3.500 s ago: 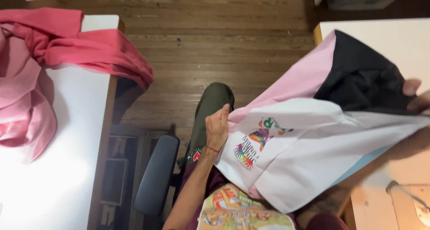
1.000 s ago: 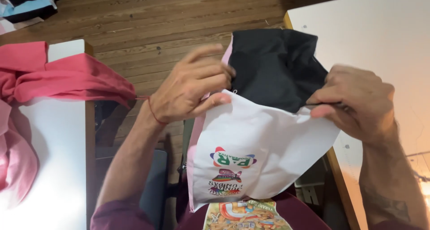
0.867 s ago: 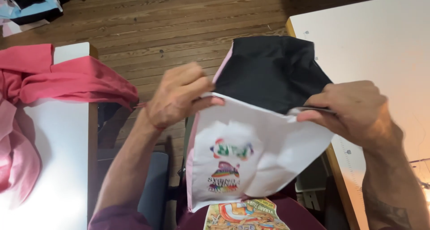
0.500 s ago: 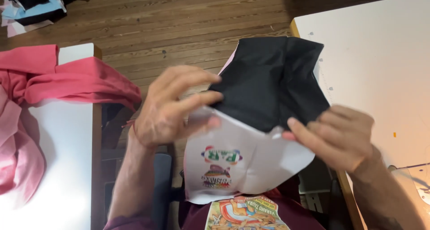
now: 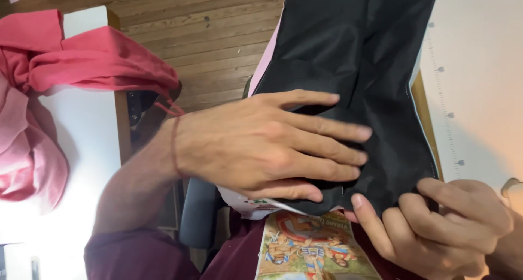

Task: Inspecting and turning fabric bags inside out.

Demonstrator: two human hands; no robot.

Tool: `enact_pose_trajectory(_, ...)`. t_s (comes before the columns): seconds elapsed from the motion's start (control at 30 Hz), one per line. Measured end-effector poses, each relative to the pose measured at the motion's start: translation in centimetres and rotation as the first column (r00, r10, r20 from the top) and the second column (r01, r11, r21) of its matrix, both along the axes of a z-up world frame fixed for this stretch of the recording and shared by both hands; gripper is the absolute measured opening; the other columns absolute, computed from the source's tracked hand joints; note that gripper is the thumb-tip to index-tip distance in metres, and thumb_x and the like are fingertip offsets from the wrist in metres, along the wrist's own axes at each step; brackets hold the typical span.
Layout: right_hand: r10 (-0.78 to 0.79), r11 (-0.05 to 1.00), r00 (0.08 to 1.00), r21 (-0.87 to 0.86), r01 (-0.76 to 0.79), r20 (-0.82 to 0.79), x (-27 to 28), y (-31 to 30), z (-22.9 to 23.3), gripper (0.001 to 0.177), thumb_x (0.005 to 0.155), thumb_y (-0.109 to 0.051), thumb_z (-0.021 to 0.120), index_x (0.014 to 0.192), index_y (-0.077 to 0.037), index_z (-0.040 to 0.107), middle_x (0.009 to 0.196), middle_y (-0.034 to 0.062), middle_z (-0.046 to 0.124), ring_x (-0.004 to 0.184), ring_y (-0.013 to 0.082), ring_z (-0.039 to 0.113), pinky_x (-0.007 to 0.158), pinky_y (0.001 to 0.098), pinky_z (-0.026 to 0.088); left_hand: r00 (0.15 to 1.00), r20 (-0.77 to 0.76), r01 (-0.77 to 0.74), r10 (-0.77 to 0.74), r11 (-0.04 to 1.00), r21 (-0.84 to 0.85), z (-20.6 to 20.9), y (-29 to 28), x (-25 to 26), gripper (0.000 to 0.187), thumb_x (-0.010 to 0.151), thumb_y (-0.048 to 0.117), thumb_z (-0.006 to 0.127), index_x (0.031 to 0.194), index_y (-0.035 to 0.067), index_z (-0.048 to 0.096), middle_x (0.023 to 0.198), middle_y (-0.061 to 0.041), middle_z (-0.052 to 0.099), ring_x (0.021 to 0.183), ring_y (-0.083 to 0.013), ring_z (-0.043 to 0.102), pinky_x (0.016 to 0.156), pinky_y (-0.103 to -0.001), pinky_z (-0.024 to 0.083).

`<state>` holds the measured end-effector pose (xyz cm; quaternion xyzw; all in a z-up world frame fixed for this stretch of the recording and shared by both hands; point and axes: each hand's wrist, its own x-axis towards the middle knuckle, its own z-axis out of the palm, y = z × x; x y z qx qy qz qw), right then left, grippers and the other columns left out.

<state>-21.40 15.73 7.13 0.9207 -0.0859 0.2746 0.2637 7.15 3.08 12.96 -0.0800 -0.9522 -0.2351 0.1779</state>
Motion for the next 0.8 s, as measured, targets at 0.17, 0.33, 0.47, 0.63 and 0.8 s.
enact_pose_trajectory(0.17,-0.007,0.997,0.996,0.079,0.015,-0.092,0.6,-0.2,1.1,0.015,0.091,-0.020,0.071,0.100,-0.012,0.080,0.077,-0.0036,0.051,0.066,0.0141,0.053,0.059,0.0279,0.044,1.000,-0.002,0.026,-0.026,0.999,-0.047,-1.9,0.0,0.4,0.024,0.100,0.023,0.065,0.115,0.005,0.073,0.122,-0.006,0.070,0.127,-0.0214,0.063,0.116,-0.053,0.043)
enact_pose_trajectory(0.33,0.079,0.992,0.957,0.119,-0.047,-0.278,-1.2,2.2,-1.2,0.025,0.093,-0.017,0.066,0.114,-0.007,0.076,0.087,0.0023,0.053,0.070,0.0188,0.058,0.062,0.0316,0.049,0.990,-0.143,-0.035,0.010,0.984,-0.175,-1.4,1.1,1.2,0.018,0.103,0.017,0.068,0.111,0.002,0.074,0.117,-0.009,0.072,0.120,-0.0208,0.069,0.109,-0.044,0.052)
enact_pose_trajectory(0.47,0.024,0.991,0.956,0.134,0.016,-0.291,0.0,6.1,-3.3,0.023,0.101,-0.022,0.062,0.118,-0.010,0.072,0.091,0.0004,0.055,0.078,0.0165,0.059,0.071,0.0306,0.049,0.975,-0.209,-0.116,0.080,0.980,-0.164,-1.0,1.8,1.4,0.014,0.100,0.012,0.072,0.103,-0.001,0.074,0.108,-0.011,0.073,0.114,-0.0236,0.072,0.098,-0.040,0.056)
enact_pose_trajectory(0.63,-0.038,0.976,0.971,0.201,0.087,-0.236,1.0,7.2,-4.3,0.024,0.106,-0.029,0.056,0.114,-0.012,0.071,0.087,0.0006,0.053,0.081,0.0183,0.058,0.079,0.0320,0.050,0.972,-0.208,-0.141,0.111,0.981,-0.136,-0.4,2.1,1.6,0.017,0.098,0.016,0.076,0.092,0.000,0.073,0.099,-0.010,0.073,0.107,-0.0238,0.072,0.092,-0.040,0.058)
enact_pose_trajectory(0.8,-0.130,0.947,0.974,0.267,0.178,-0.186,1.7,6.8,-4.2,0.031,0.110,-0.037,0.052,0.116,-0.012,0.070,0.086,-0.0022,0.051,0.085,0.0163,0.057,0.079,0.0347,0.050,0.975,-0.165,-0.175,0.151,0.974,-0.146,-0.2,2.5,2.2,0.018,0.098,0.016,0.075,0.091,0.000,0.072,0.100,-0.010,0.072,0.109,-0.0236,0.072,0.094,-0.040,0.059)
